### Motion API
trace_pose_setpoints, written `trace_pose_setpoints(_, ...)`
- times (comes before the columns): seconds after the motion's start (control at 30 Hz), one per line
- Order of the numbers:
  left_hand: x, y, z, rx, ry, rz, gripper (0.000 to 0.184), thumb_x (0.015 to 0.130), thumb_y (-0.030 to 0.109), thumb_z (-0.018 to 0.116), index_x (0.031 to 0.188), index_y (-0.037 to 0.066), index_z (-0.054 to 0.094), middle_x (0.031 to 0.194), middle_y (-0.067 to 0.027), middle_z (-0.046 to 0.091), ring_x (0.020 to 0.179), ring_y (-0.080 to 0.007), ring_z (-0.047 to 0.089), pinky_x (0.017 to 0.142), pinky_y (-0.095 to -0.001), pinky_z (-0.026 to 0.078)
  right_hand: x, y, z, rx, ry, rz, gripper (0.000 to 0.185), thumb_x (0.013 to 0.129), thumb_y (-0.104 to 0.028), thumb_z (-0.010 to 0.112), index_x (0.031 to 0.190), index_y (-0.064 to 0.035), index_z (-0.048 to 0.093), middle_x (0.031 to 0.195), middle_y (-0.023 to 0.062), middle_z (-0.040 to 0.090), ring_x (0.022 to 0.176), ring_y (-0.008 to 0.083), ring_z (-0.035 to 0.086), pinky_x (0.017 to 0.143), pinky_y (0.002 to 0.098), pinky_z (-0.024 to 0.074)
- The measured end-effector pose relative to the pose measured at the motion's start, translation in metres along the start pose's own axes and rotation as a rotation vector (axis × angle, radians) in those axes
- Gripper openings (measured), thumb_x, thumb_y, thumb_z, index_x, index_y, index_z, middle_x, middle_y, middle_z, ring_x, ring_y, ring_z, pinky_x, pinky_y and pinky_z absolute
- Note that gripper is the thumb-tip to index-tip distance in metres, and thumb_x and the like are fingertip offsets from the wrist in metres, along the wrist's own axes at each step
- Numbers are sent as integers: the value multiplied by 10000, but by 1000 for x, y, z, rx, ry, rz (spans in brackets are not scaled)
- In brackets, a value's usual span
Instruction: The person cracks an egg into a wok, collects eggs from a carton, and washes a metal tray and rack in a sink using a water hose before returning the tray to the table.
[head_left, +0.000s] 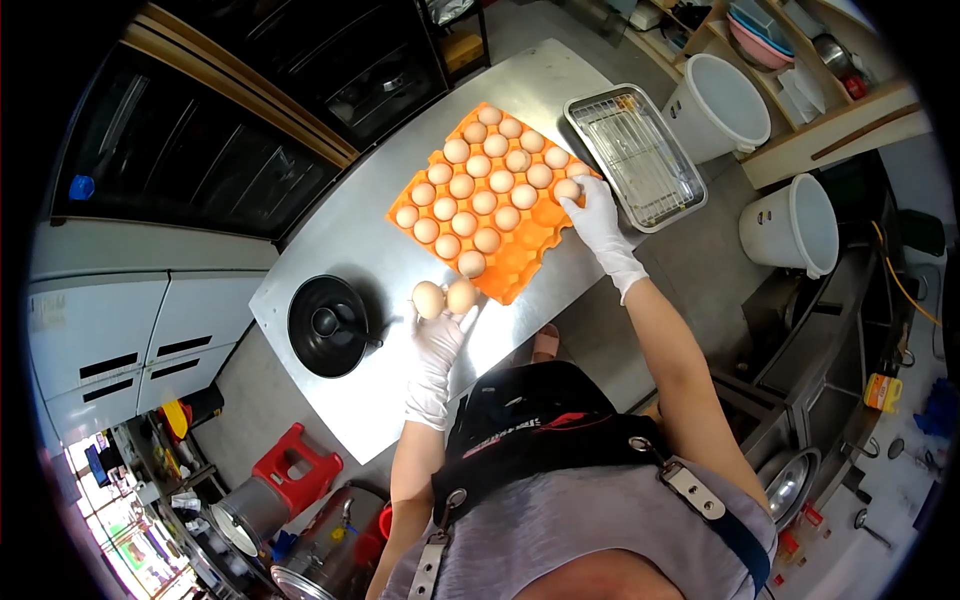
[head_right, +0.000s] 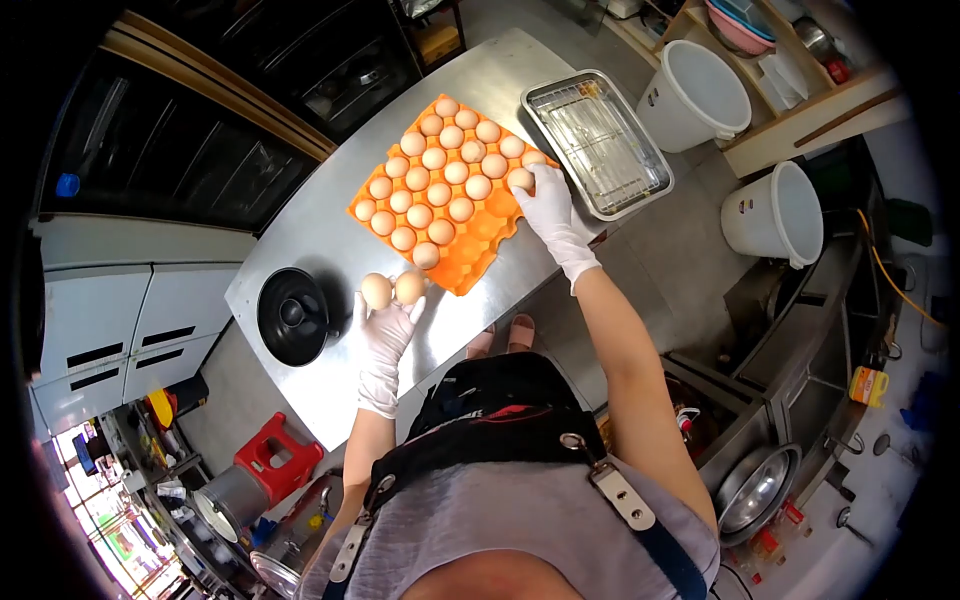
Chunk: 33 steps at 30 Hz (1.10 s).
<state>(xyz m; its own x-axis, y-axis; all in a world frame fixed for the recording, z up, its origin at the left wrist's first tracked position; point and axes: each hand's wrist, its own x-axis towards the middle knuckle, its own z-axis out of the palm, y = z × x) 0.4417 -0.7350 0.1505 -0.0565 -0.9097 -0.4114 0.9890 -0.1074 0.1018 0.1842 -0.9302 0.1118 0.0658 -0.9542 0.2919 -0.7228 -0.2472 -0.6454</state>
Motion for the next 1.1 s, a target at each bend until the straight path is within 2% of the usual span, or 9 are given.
trace_pose_setpoints(0.17,-9,14,-10,10,-16,64,567,873,481,544,1118,-28,493,1261,-234,471,1238,-491,371,973,-553,408,2,-4,8,-344,-74,-146,386,718,-203,716,1042,-23,607,1022,124,548,978,320,509,863,409,436)
trace_pose_setpoints(0.3,-19,24,-18,7,31,139,571,873,480,547,1116,-34,491,1272,-237,460,1243,-495,362,976,-547,411,0,-27,9,-338,-11,-223,350,735,-219,697,1021,-42,601,1055,116,567,975,293,522,837,409,426)
trace_pose_setpoints(0.47,-27,32,-35,-49,32,159,588,882,492,525,1134,-37,483,1303,-237,440,1260,-478,351,979,-545,410,-29,-93,20,-29,-337,-500,329,755,-218,670,1026,-50,588,993,94,581,965,283,526,854,400,422)
trace_pose_setpoints(0.53,-30,33,-37,-57,56,170,591,886,501,511,1139,-32,481,1307,-237,435,1265,-469,350,974,-549,413,-47,-108,36,-224,-393,-694,367,750,-231,676,1065,-77,571,1059,64,556,1028,245,499,871,394,406)
trace_pose_setpoints(0.63,-32,31,-37,-78,50,160,593,888,511,497,1140,-25,482,1299,-235,441,1267,-460,354,967,-549,420,-54,-113,52,-363,-604,-734,359,766,-194,639,1103,-104,556,1125,37,527,1085,217,466,889,389,385)
trace_pose_setpoints(0.77,-34,30,-35,-43,67,174,595,878,515,512,1130,-24,484,1277,-230,457,1251,-474,365,948,-547,439,-51,-102,60,-329,-498,-802,290,794,-98,539,1081,-122,569,1115,7,544,1140,225,449,922,397,370)
trace_pose_setpoints(0.87,-32,28,-35,-38,74,180,591,874,511,524,1126,-21,486,1261,-215,471,1230,-483,384,939,-551,446,-48,-98,61,-262,-504,-821,294,776,-116,592,1069,-126,579,1126,10,551,1156,227,445,959,422,350)
trace_pose_setpoints(0.97,-32,28,-33,-55,48,174,581,869,501,539,1125,-17,487,1230,-196,493,1221,-473,403,945,-550,441,-45,-104,43,-24,-495,-675,350,743,-112,662,1084,-114,587,1133,47,559,1139,255,459,982,424,351)
trace_pose_setpoints(1.1,-29,30,-31,-65,63,157,559,868,483,551,1125,-10,490,1196,-184,514,1226,-460,404,956,-558,427,-54,-116,22,565,-522,-176,385,768,-112,697,1131,-59,579,1132,80,567,1124,251,489,969,379,403)
